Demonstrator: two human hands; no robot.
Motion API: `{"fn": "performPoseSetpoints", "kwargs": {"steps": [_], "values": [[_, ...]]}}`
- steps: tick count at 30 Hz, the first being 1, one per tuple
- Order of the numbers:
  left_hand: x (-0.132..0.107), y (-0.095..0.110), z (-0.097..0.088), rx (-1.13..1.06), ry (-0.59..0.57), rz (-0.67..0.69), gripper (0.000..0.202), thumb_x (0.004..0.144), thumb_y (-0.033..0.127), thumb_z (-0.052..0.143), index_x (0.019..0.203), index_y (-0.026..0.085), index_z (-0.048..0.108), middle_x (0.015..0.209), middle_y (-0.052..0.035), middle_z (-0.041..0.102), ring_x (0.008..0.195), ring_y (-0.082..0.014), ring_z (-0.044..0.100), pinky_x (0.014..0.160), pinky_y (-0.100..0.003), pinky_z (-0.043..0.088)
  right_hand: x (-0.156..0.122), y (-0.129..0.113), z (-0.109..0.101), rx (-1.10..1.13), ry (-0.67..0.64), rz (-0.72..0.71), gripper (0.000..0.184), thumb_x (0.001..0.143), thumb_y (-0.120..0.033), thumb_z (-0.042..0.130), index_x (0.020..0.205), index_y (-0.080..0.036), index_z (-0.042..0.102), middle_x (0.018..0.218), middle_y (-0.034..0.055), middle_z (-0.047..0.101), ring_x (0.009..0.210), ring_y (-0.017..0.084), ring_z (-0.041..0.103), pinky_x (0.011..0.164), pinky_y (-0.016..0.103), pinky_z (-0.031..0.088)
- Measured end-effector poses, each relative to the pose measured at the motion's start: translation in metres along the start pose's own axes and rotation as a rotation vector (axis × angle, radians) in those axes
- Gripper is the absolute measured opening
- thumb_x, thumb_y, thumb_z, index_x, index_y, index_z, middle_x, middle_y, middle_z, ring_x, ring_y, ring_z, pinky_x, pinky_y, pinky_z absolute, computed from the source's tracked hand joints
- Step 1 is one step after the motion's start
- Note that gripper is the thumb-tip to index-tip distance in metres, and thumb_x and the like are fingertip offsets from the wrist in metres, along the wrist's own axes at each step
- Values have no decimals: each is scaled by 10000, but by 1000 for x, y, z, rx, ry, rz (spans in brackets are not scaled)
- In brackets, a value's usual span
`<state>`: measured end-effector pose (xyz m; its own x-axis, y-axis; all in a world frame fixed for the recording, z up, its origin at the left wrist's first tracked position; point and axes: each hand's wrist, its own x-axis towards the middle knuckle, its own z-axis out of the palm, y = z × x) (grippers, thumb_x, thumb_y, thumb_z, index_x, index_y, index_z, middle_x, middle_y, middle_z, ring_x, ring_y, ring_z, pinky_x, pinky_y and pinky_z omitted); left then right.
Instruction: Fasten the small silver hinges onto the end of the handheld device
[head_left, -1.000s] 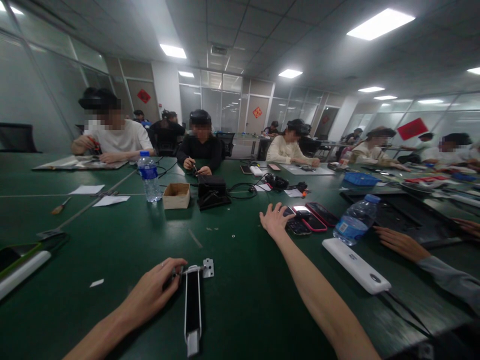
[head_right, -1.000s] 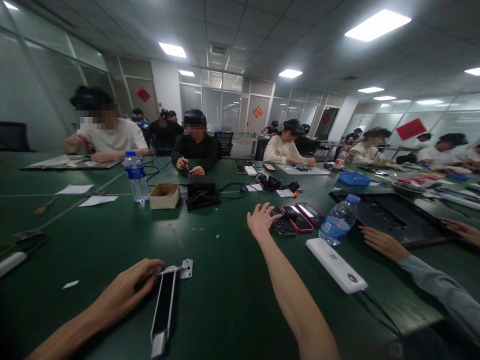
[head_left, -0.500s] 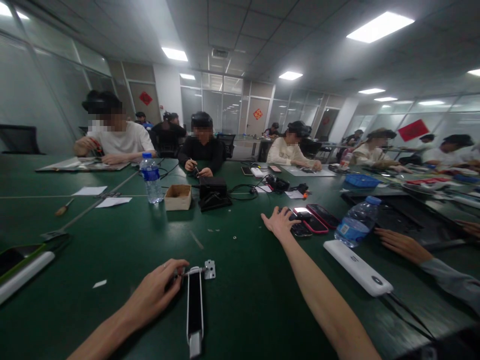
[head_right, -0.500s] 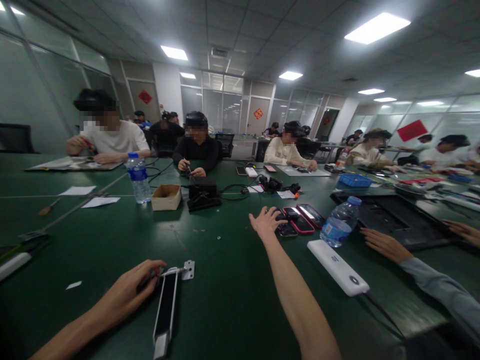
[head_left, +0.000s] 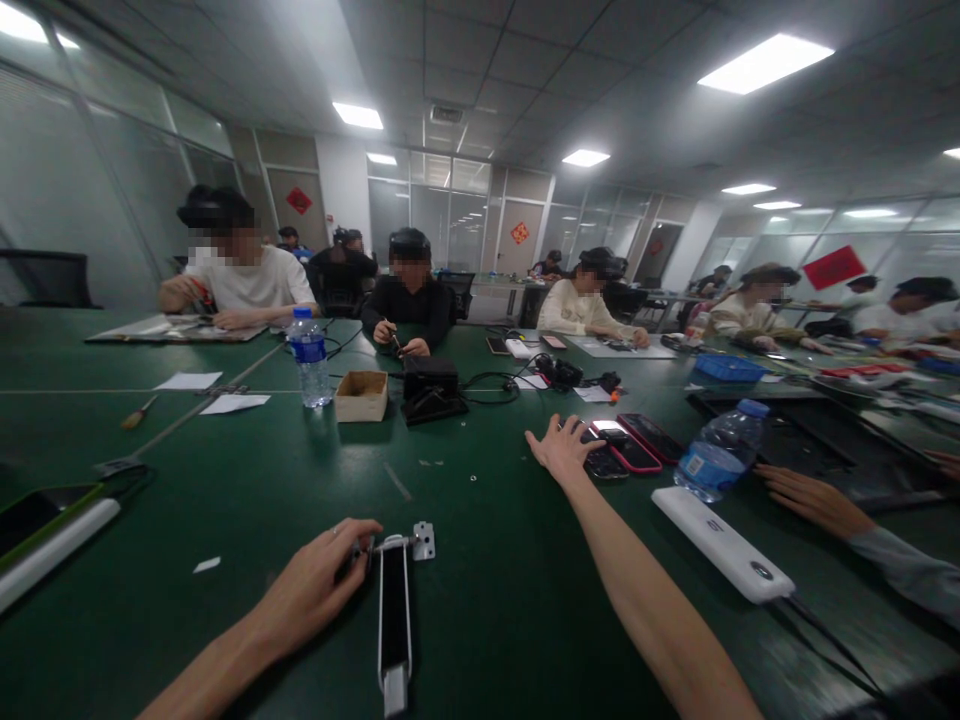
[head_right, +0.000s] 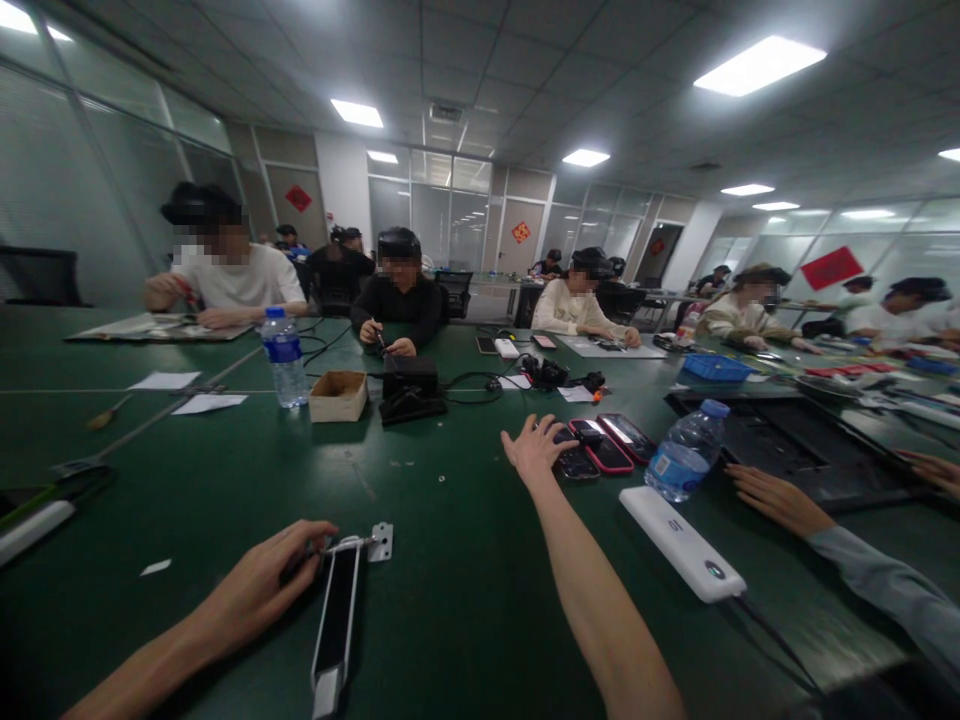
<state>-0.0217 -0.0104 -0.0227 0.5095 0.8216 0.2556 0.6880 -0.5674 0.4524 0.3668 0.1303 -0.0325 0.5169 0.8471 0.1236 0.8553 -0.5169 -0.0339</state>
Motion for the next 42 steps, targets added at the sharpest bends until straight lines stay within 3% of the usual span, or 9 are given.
{"fn": "performPoseSetpoints", "kwargs": {"steps": [7,11,29,37,42], "values": [[0,-1,-1,17,-11,5,312,892,272,381,1150,203,541,974,-60,645,819,-185,618,739,-266,505,-9,-15,-1,-71,46,-78,590,927,-465,246,1437,-169,251,1497,213,106,1332,412,107,926,755,67],[0,0,-1,16,-11,2,310,897,273,379,1147,196,544,972,-61,644,805,-185,619,740,-269,506,-12,-18,-2,-81,42,-92,557,930,-416,274,1428,-168,270,1489,213,138,1329,416,121,929,751,88],[0,-2,0,-14,-24,-11,309,886,285,391,1145,204,539,977,-59,648,827,-192,616,757,-278,506,-16,-15,-11,-52,8,-84,563,928,-421,264,1426,-158,275,1484,219,134,1322,424,119,923,745,112],[1,1,-2,12,-5,0,301,881,274,386,1123,202,549,953,-59,651,782,-185,611,730,-275,503,-16,-16,-4,-58,83,-78,545,913,-403,295,1399,-158,323,1473,213,179,1309,418,152,921,744,126],[1,2,-2,11,-12,-6,302,887,277,384,1127,199,549,958,-62,650,783,-184,609,722,-268,502,-14,-16,-3,-51,61,-80,550,919,-408,287,1408,-157,311,1475,209,171,1315,423,139,921,743,134]]}}
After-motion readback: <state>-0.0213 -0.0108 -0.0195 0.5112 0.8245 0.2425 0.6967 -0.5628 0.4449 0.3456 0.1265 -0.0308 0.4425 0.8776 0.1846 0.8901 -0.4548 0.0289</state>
